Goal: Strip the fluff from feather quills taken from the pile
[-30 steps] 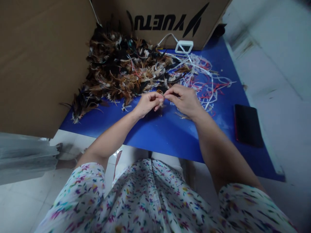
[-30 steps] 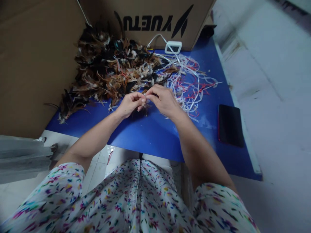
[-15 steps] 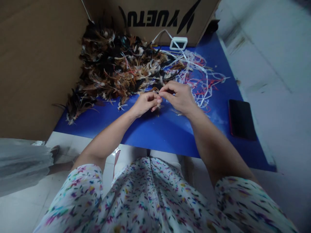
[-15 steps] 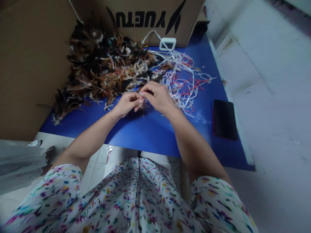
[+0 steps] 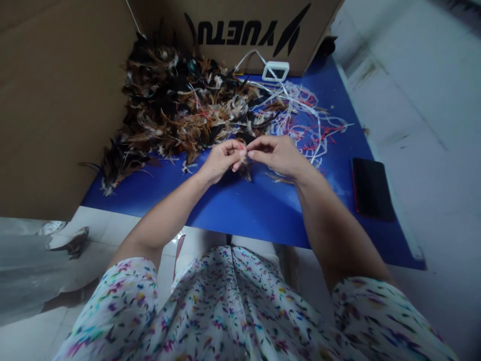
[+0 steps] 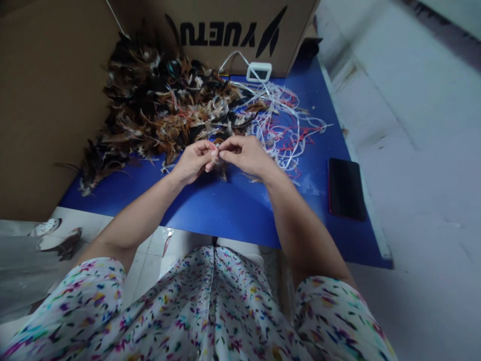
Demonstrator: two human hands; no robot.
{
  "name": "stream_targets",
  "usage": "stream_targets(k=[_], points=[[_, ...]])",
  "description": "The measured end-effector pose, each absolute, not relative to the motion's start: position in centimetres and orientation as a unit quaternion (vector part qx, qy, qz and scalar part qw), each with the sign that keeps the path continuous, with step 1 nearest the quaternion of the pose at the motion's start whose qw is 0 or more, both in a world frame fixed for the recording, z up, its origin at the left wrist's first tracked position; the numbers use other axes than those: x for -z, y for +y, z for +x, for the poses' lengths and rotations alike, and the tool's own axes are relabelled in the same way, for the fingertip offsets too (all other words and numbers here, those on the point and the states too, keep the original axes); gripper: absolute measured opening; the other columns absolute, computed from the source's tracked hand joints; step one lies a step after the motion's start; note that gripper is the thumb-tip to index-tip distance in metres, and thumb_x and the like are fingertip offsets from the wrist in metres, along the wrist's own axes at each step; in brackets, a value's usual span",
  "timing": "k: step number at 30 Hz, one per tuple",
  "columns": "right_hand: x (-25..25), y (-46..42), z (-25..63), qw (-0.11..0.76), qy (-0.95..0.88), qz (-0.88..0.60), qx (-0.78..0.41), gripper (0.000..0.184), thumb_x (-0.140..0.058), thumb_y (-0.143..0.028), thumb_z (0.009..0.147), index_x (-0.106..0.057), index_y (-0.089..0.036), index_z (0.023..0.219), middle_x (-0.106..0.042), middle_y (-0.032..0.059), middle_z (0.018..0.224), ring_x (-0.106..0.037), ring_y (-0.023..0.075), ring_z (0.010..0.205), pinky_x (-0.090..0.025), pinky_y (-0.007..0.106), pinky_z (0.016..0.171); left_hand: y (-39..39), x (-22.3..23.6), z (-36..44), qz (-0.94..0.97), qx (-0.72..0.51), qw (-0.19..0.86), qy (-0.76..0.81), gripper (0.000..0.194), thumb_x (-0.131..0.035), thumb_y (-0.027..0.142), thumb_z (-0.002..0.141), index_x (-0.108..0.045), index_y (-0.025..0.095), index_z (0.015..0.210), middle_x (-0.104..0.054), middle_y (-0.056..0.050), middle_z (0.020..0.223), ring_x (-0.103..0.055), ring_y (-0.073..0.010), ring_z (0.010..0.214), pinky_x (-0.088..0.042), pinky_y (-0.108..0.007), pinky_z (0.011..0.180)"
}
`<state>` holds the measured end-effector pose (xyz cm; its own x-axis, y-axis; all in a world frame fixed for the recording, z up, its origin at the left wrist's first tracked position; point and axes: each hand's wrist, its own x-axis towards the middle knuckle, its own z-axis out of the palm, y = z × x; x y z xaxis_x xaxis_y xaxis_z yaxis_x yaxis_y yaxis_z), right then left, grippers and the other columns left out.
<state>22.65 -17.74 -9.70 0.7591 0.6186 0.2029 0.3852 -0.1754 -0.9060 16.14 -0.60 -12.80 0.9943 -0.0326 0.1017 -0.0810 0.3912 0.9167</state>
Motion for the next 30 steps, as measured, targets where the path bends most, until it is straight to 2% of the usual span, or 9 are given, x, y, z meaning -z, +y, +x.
stream_targets(k=[4, 10, 23, 27, 30], points=[[9.45, -17.59, 22.29, 0.547, -0.319, -0.766, -0.109, 0.011, -0.073, -0.022, 0.073, -0.08, -0.019, 0.082, -0.072, 0.0004, 0.071, -0.059, 0.0116, 0.063, -0.047, 0.025, 0.062, -0.63, 13.05, 16.18, 0.557, -0.014, 0.828, -0.053, 0.052, -0.094, 0.05, 0.061, -0.06, 0.015, 0.079, -0.061, 0.006, 0.062, -0.05, -0.0016, 0.043, -0.038, -0.017, 0.042], [9.54, -17.43, 22.19, 0.503, -0.326, -0.798, -0.067, 0.008, -0.07, -0.021, 0.075, -0.077, -0.017, 0.077, -0.068, -0.0002, 0.065, -0.053, 0.0102, 0.058, -0.039, 0.025, 0.057, -0.55, 13.37, 16.28, 0.564, -0.018, 0.823, -0.069, 0.051, -0.093, 0.049, 0.065, -0.059, 0.014, 0.081, -0.061, 0.005, 0.063, -0.051, -0.002, 0.044, -0.036, -0.017, 0.042], [9.4, -17.36, 21.91, 0.469, -0.35, -0.809, -0.047, 0.013, -0.064, -0.025, 0.081, -0.073, -0.015, 0.081, -0.066, 0.0004, 0.069, -0.051, 0.0111, 0.062, -0.036, 0.027, 0.059, -0.54, 13.39, 16.33, 0.587, -0.035, 0.808, -0.03, 0.058, -0.094, 0.056, 0.056, -0.058, 0.016, 0.078, -0.063, 0.006, 0.057, -0.056, -0.0041, 0.046, -0.044, -0.018, 0.047], [9.39, -17.45, 21.87, 0.46, -0.347, -0.816, -0.056, 0.013, -0.065, -0.026, 0.081, -0.073, -0.016, 0.082, -0.067, 0.0007, 0.07, -0.053, 0.0121, 0.063, -0.037, 0.027, 0.06, -0.47, 13.44, 16.28, 0.583, -0.024, 0.812, -0.01, 0.055, -0.096, 0.05, 0.057, -0.058, 0.016, 0.078, -0.064, 0.006, 0.056, -0.058, -0.005, 0.047, -0.048, -0.018, 0.049], [9.48, -17.47, 21.81, 0.46, -0.353, -0.813, -0.06, 0.015, -0.064, -0.028, 0.08, -0.072, -0.015, 0.082, -0.066, 0.0006, 0.069, -0.053, 0.0122, 0.063, -0.038, 0.027, 0.061, -0.54, 13.23, 16.18, 0.58, -0.015, 0.814, 0.017, 0.045, -0.095, 0.037, 0.064, -0.057, 0.015, 0.077, -0.065, 0.005, 0.055, -0.059, -0.005, 0.047, -0.048, -0.016, 0.049]])
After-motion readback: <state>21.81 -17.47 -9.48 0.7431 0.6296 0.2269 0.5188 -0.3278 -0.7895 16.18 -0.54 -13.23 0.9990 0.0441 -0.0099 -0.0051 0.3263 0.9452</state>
